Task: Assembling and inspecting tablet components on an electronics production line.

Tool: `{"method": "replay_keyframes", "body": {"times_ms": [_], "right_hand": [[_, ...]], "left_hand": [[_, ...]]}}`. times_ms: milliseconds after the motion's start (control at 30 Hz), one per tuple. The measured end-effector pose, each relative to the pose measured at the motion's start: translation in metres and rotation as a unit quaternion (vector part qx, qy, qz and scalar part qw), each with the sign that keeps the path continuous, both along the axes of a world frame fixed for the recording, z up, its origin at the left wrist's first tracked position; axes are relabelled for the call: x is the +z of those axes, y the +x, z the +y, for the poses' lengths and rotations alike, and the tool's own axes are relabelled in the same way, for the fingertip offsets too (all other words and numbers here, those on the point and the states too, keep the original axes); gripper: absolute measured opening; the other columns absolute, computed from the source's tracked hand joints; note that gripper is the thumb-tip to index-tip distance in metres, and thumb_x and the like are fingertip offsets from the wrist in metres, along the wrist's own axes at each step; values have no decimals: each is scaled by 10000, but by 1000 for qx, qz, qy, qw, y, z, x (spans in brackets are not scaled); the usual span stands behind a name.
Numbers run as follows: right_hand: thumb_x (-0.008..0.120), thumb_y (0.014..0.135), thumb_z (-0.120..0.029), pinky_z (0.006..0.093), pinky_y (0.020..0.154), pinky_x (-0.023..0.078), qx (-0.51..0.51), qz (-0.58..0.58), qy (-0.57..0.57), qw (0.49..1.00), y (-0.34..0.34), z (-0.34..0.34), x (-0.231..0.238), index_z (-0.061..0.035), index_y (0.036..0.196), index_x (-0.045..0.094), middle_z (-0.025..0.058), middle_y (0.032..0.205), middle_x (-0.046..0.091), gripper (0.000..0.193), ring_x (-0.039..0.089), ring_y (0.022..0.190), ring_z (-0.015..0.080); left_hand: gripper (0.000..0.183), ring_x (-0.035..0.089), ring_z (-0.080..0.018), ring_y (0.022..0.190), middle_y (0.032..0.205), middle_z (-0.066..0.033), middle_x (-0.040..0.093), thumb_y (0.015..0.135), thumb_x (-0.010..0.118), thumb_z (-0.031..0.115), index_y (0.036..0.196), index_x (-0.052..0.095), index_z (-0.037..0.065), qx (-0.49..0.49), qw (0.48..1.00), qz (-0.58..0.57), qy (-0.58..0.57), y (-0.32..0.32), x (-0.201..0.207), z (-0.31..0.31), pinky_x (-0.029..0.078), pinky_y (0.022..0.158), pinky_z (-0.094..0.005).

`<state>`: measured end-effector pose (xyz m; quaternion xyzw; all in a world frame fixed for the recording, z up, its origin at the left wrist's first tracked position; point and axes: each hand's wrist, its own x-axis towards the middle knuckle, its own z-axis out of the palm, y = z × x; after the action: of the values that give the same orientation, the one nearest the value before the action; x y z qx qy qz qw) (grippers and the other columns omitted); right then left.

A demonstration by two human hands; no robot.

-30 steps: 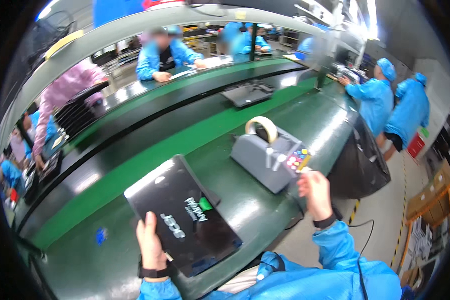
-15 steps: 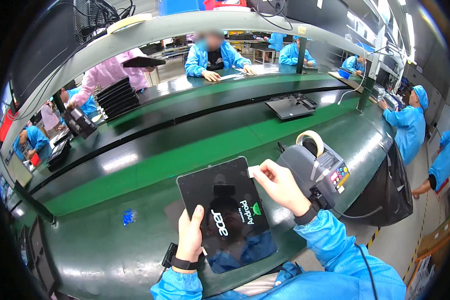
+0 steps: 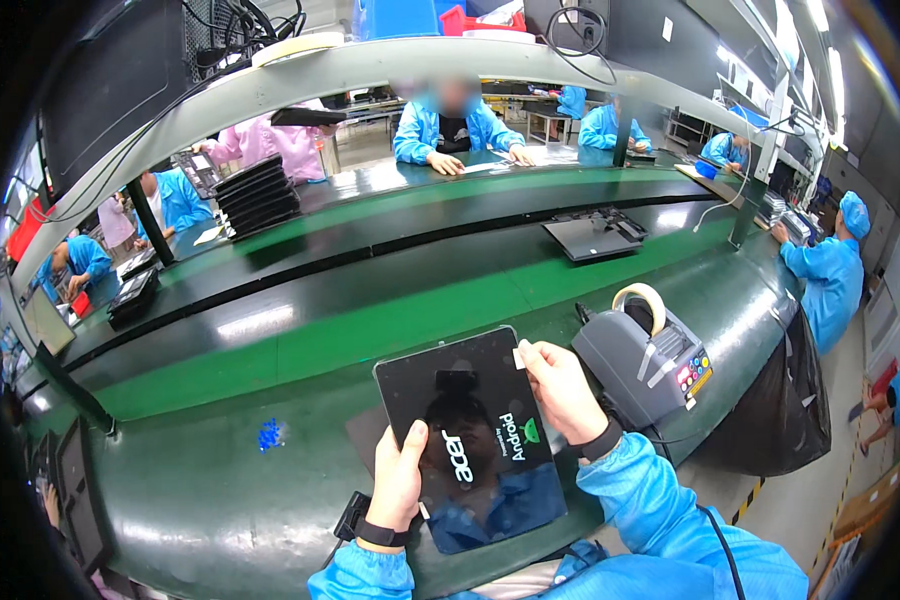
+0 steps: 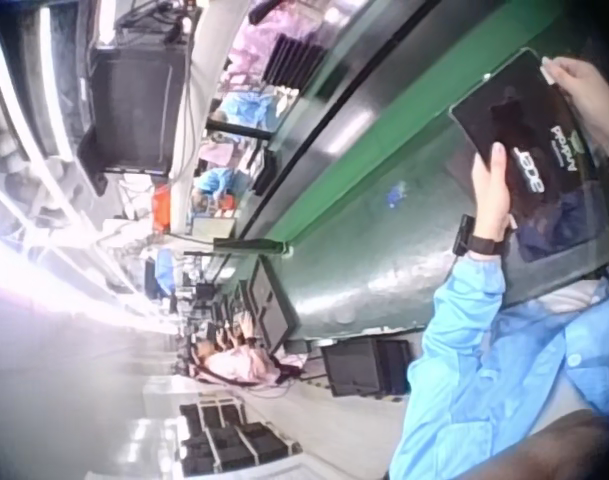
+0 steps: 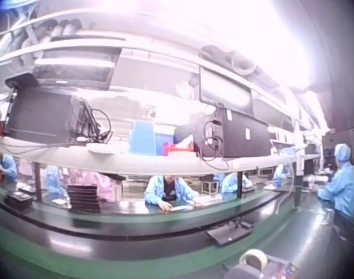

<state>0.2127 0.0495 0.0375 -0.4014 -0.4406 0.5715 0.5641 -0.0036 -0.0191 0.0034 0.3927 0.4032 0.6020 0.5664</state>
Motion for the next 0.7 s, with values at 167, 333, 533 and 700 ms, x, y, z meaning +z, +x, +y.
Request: {"method": "replay_keyframes", "body": {"times_ms": [167, 333, 533, 700], "right_hand": [[587, 921, -287, 210, 555, 406, 11, -1, -44, 999, -8, -5, -13, -18, 863, 621, -7, 733, 580, 277, 481, 588, 51], [608, 906, -253, 205, 524, 419, -181, -59, 65, 980, 12, -6, 2, -10, 895, 633, 26, 731, 611, 244, 507, 565, 59], [644, 884, -236, 208, 563, 432, -101, -214, 82, 968, -8, -8, 19, 11, 880, 683, 9, 695, 620, 250, 533, 606, 44], [532, 937, -389, 201, 523, 398, 57, -162, -24, 985, -2, 8, 24, -20, 809, 656, -25, 643, 568, 410, 501, 552, 50]], "left_hand": [[336, 567, -142, 977, 1097, -63, 612, 934, 570, 232, 1177, 552, 1, -37, 998, -47, -16, 3, 2, -2, 447, 873, -293], [339, 568, -139, 975, 1098, -64, 611, 932, 576, 232, 1180, 547, 3, -15, 998, -59, -17, -2, -1, -2, 447, 873, -295], [338, 564, -139, 986, 1116, -68, 607, 935, 570, 223, 1187, 541, 0, -12, 1000, -23, -11, -2, -3, 2, 444, 878, -295], [309, 581, -140, 947, 1078, -71, 617, 947, 541, 209, 1172, 544, -3, 6, 997, -64, -45, -6, 0, 3, 470, 829, -288]]}}
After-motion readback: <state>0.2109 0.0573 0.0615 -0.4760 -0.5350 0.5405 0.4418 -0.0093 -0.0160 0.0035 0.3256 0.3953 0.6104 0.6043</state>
